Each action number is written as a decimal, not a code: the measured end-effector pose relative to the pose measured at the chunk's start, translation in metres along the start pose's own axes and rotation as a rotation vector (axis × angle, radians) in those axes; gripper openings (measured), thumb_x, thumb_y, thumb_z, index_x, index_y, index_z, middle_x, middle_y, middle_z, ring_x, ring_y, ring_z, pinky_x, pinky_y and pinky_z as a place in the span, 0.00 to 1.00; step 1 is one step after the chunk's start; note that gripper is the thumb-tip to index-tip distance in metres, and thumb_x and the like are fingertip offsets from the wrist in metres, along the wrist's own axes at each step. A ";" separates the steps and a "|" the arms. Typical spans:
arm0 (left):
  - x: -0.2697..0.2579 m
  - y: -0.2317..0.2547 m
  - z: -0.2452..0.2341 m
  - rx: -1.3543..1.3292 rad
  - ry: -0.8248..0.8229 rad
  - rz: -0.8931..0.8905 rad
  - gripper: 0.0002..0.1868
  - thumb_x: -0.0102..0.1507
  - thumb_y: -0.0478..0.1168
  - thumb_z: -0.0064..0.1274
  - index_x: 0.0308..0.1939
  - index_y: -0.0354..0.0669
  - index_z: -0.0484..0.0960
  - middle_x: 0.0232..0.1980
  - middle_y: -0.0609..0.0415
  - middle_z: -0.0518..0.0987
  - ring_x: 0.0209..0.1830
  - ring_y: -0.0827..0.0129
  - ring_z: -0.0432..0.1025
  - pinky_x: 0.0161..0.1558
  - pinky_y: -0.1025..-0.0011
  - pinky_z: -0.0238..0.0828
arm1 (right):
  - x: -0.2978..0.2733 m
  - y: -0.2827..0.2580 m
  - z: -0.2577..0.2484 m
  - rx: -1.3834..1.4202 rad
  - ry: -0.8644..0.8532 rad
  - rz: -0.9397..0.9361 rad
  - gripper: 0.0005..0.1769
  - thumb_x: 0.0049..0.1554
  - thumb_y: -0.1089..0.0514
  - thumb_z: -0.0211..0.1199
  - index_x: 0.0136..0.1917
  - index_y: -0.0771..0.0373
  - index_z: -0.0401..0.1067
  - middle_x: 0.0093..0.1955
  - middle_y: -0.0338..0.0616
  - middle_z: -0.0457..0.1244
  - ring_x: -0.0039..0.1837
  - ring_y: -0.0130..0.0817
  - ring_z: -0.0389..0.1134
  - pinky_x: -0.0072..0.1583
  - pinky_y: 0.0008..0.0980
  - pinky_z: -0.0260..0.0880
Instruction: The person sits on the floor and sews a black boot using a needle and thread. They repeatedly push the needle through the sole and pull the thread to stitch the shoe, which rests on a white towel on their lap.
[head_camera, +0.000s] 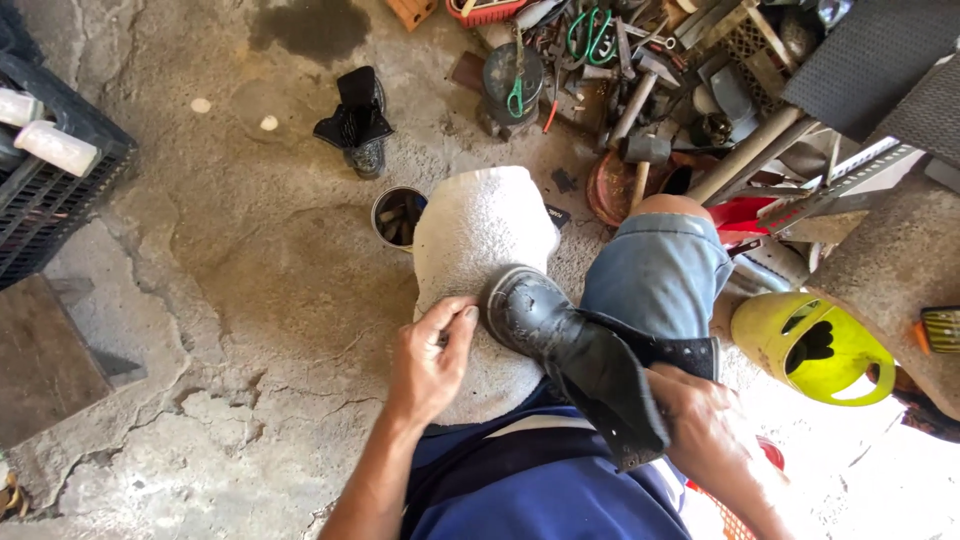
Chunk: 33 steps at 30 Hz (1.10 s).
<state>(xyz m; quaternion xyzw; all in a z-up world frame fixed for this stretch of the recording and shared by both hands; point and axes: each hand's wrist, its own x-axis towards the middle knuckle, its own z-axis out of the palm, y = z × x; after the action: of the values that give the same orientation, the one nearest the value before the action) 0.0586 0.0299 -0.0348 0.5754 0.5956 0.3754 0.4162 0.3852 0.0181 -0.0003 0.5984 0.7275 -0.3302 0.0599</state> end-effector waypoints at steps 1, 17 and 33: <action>0.002 0.007 -0.004 -0.003 -0.001 0.003 0.11 0.73 0.38 0.42 0.53 0.39 0.79 0.30 0.54 0.84 0.14 0.81 0.71 0.15 0.84 0.76 | 0.004 -0.011 -0.013 -0.002 0.003 0.002 0.21 0.51 0.51 0.61 0.59 0.40 0.77 0.52 0.28 0.74 0.44 0.37 0.77 0.38 0.43 0.73; -0.012 0.055 -0.007 0.078 0.008 -0.003 0.11 0.69 0.47 0.51 0.37 0.45 0.80 0.22 0.63 0.76 0.19 0.80 0.66 0.23 0.75 0.62 | 0.039 -0.114 -0.024 1.782 -0.045 0.665 0.21 0.62 0.53 0.56 0.58 0.74 0.75 0.57 0.58 0.72 0.56 0.44 0.71 0.61 0.37 0.69; -0.085 0.108 -0.027 0.116 0.102 -0.005 0.12 0.65 0.46 0.55 0.29 0.45 0.79 0.21 0.62 0.76 0.22 0.79 0.68 0.26 0.74 0.64 | -0.058 -0.150 -0.024 1.914 -0.004 0.639 0.12 0.55 0.60 0.66 0.49 0.72 0.77 0.39 0.56 0.69 0.39 0.46 0.69 0.43 0.39 0.70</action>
<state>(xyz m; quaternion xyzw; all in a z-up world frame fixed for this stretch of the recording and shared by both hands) 0.0733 -0.0481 0.0804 0.5771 0.6382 0.3680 0.3524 0.2725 -0.0271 0.1074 0.5612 -0.0380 -0.7449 -0.3587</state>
